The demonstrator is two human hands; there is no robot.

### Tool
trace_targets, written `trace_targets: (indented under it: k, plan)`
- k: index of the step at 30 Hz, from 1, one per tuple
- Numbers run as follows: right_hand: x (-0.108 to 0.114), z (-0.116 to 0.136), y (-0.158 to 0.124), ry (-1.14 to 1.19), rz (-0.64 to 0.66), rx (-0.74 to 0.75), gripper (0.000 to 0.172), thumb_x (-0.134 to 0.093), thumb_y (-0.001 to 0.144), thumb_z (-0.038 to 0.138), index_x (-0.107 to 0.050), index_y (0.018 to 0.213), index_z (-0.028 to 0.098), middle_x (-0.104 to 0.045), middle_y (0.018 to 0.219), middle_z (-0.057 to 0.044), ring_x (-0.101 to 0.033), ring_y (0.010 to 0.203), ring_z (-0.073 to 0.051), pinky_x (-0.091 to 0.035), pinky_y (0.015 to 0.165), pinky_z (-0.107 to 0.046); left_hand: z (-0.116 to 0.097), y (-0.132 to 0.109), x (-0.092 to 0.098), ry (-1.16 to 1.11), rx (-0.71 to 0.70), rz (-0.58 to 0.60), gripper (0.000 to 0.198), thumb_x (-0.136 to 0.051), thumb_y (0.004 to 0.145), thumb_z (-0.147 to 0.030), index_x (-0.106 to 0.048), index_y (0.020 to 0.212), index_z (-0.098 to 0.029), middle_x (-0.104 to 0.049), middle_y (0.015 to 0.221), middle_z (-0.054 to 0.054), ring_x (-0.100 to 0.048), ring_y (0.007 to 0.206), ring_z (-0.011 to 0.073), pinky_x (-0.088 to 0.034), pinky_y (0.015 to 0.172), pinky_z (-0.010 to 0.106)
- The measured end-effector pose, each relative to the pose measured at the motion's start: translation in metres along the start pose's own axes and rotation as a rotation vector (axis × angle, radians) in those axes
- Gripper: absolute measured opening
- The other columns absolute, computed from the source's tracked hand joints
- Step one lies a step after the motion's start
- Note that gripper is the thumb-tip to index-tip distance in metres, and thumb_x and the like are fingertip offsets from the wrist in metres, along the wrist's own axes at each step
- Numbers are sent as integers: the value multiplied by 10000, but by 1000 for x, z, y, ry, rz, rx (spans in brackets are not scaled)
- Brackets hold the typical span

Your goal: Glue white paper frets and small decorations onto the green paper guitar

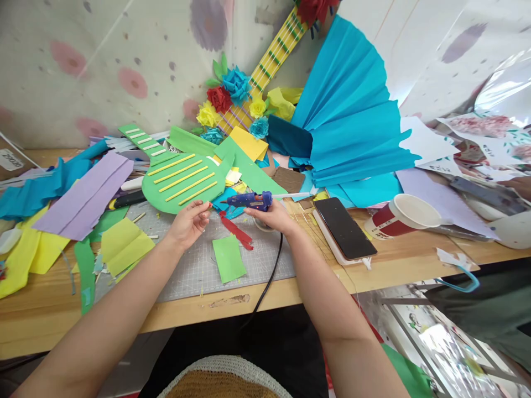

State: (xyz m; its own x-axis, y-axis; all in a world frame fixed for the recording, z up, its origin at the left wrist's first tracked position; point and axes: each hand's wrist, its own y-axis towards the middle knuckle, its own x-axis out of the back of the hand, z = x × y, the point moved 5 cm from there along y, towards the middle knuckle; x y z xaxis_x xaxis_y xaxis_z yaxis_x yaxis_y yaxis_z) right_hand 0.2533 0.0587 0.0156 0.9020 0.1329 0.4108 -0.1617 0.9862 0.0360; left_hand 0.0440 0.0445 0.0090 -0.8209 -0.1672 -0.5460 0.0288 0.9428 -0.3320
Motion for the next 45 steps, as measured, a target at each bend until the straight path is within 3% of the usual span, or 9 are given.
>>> trace_targets:
  k: [5, 8, 12, 18, 29, 33, 36, 41, 45]
  plan:
    - [38, -25, 9, -86, -331, -30, 498, -658, 609, 576, -657, 852, 141, -663, 762, -70, -606, 761, -235, -471, 675, -345, -9, 1, 3, 30, -111, -5, 314, -700, 611, -104, -416, 727, -174, -598, 658, -32, -483, 437, 23, -447, 394, 127]
    - [50, -41, 16, -212, -413, -99, 532, -660, 587, 587, -667, 846, 121, -670, 777, -84, -617, 798, -266, -467, 718, -370, -16, 2, 6, 112, -263, -17, 355, -707, 605, -153, -385, 749, -192, -590, 686, -42, -501, 450, 45, -484, 410, 178]
    - [51, -51, 21, -307, -411, -208, 562, -641, 588, 608, -679, 860, 118, -680, 805, -111, -629, 830, -291, -468, 736, -381, -23, 2, 11, 242, -486, -45, 366, -694, 628, -201, -361, 780, -206, -576, 761, -50, -511, 451, 38, -486, 428, 185]
    - [50, -51, 20, -359, -370, -226, 574, -621, 600, 632, -677, 872, 129, -690, 868, -133, -628, 866, -304, -467, 713, -368, -28, 2, 17, 370, -630, -90, 322, -640, 668, -168, -355, 809, -218, -569, 817, -38, -519, 446, 31, -465, 442, 169]
    - [70, -33, 9, -642, -277, -124, 524, -620, 590, 652, -602, 806, 175, -637, 781, -93, -576, 700, -228, -385, 563, -301, -32, -3, 18, 515, -685, -111, 300, -626, 657, -123, -395, 818, -226, -584, 840, -30, -515, 485, 40, -418, 458, 156]
    - [84, -22, -7, -850, -121, -312, 432, -665, 560, 591, -480, 642, 209, -562, 603, -41, -497, 553, -183, -303, 488, -290, -30, -5, 15, 613, -695, -66, 308, -629, 650, -107, -414, 835, -227, -601, 835, -25, -504, 506, 42, -386, 492, 149]
    - [63, 0, -14, -833, 92, -320, 339, -647, 622, 469, -423, 598, 216, -522, 538, -5, -464, 513, -156, -271, 487, -281, -29, -7, 12, 647, -676, -82, 323, -648, 628, -93, -451, 847, -226, -622, 826, -19, -505, 535, 54, -378, 537, 154]
    - [-7, 60, 0, -364, -93, 72, 234, -609, 671, 339, -438, 778, 221, -604, 741, 5, -558, 666, -146, -371, 581, -258, -27, -9, 8, 747, -689, -85, 339, -651, 625, -90, -477, 878, -234, -646, 838, -11, -527, 582, 91, -389, 582, 183]
    - [-60, 78, 16, -223, -77, 149, 258, -586, 671, 252, -413, 862, 235, -620, 716, 39, -589, 661, -137, -402, 625, -268, -29, -10, 9, 848, -758, -84, 350, -641, 652, -99, -480, 928, -244, -655, 865, -16, -548, 607, 101, -387, 580, 186]
